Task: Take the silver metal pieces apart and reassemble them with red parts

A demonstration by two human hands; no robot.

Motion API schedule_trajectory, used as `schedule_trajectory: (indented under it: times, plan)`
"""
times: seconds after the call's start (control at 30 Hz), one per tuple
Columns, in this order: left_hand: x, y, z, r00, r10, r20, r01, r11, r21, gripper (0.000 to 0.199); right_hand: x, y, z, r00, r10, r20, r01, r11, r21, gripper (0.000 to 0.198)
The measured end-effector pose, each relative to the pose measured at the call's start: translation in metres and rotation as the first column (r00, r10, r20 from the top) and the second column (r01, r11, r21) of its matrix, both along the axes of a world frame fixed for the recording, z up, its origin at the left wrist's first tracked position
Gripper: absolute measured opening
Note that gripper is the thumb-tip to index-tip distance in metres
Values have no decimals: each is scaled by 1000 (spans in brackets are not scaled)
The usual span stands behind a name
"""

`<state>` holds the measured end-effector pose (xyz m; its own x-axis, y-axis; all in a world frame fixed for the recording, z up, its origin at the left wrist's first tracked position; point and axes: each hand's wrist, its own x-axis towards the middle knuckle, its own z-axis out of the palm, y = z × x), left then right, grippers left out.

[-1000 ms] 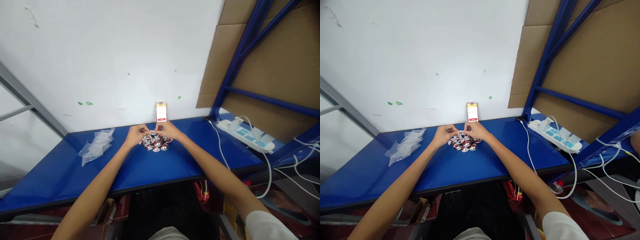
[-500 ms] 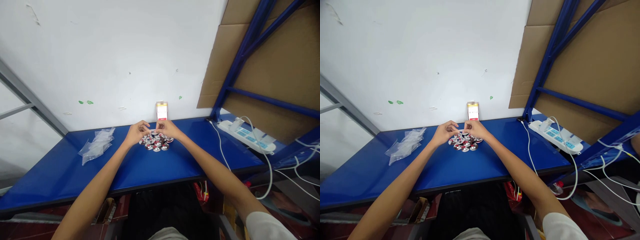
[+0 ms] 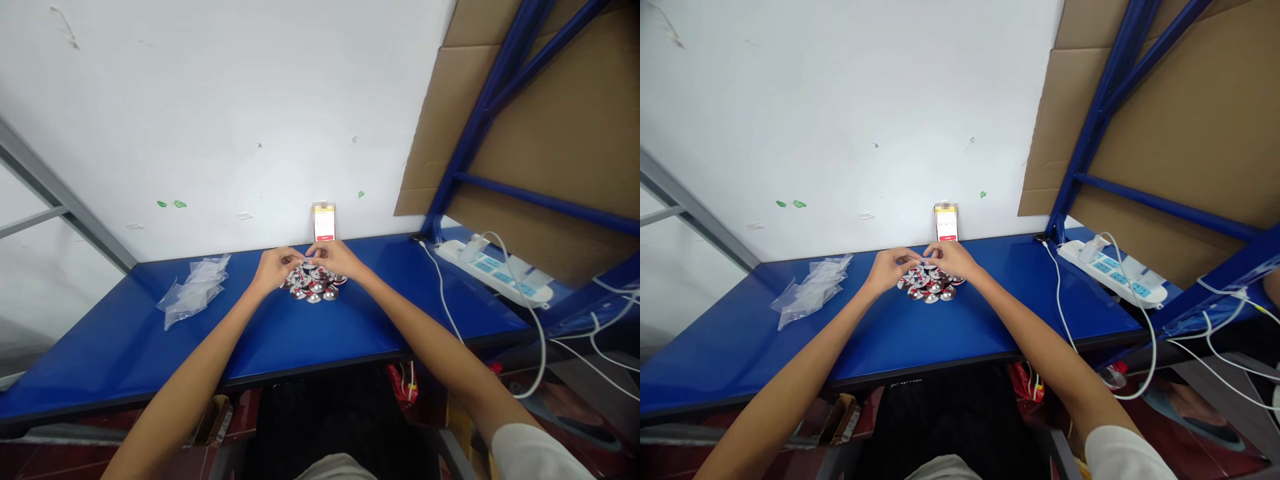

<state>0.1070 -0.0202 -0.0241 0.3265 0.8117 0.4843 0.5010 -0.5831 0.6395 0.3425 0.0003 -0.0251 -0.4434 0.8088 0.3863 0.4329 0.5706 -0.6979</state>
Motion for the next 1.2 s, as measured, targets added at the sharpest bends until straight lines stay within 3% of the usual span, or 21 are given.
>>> schedule_trajectory:
  times: [0.13, 0.3, 0.53, 0.77, 1.0, 1.2]
  plan:
    - [0, 1, -1, 1000, 15, -4, -15, 1000, 22, 17, 0, -5, 4, 997, -50, 54, 45, 995, 86, 3]
    - [-1, 2, -4, 1000, -23, -3, 23, 1000, -14, 16, -1, -9, 6, 993, -79, 88, 62, 980, 189, 8]
    - [2, -1, -8, 997, -67, -44, 67, 998, -15, 31, -5, -12, 2, 981, -126, 146, 86, 962, 258, 8]
    - [1, 0, -8, 999, 20, -39, -19, 1000, 22, 32, -5, -12, 6, 987, -116, 115, 89, 972, 216, 4]
    - [4, 0, -12, 995, -28, 92, 29, 1000, -3, 33, -3, -11, 6, 991, -98, 96, 74, 973, 219, 3]
    - [1, -6, -2, 996, -73, -58, 78, 993, 90, 29, -2, -6, 2, 995, -82, 54, 69, 976, 207, 2]
